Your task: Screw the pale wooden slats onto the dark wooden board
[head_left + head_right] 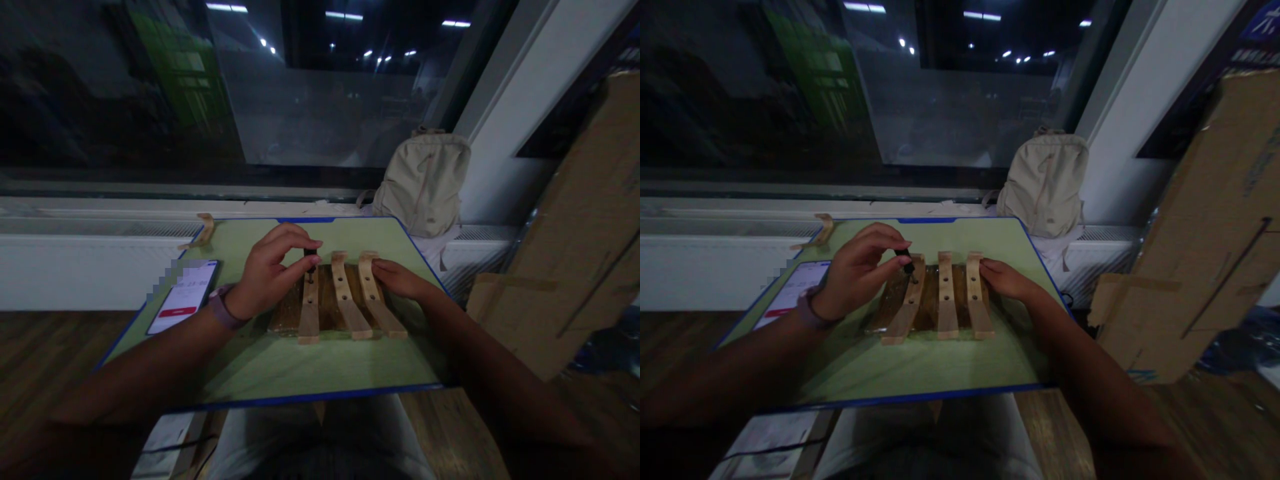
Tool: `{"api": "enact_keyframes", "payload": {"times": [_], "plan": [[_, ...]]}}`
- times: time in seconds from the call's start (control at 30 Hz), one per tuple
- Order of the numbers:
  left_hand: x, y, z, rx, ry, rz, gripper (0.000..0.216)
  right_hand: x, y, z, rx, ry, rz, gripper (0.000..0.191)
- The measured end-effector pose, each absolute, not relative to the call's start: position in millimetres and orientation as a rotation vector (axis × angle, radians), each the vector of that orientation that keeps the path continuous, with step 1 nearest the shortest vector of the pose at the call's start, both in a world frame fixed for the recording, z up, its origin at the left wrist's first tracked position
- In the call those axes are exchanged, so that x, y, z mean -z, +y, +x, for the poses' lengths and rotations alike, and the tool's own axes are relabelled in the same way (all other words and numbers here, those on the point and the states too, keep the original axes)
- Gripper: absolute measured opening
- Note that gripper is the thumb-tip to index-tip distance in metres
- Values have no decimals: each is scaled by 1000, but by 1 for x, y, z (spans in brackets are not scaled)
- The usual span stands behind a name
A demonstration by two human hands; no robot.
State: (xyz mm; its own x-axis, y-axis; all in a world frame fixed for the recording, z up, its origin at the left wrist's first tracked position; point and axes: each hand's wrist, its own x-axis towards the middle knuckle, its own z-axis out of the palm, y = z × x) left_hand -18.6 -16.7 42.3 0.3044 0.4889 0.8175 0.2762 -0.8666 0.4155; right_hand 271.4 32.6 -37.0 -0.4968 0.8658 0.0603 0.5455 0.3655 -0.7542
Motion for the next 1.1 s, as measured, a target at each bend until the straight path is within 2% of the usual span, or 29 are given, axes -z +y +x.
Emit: {"api": "enact_keyframes", "payload": {"times": [0.27, 0.53, 0.8, 0.93, 1.1], "plan": [[-41, -21, -20, -1412, 795, 2254, 24, 35, 31, 269, -952, -2185, -1191, 40], [-46, -18, -19, -1603, 728, 2443, 15, 35, 32, 271, -936, -2192, -1222, 45], [-46, -21, -20, -1486, 754, 2450, 23, 36, 32, 271, -958, -2180, -1243, 46], [-45, -20, -19, -1538, 644, 2455, 22, 37, 32, 270, -965, -2165, -1224, 43], [-46, -21, -19, -1573, 740, 2447, 18, 38, 33, 270, -985, -2149, -1200, 44]]}}
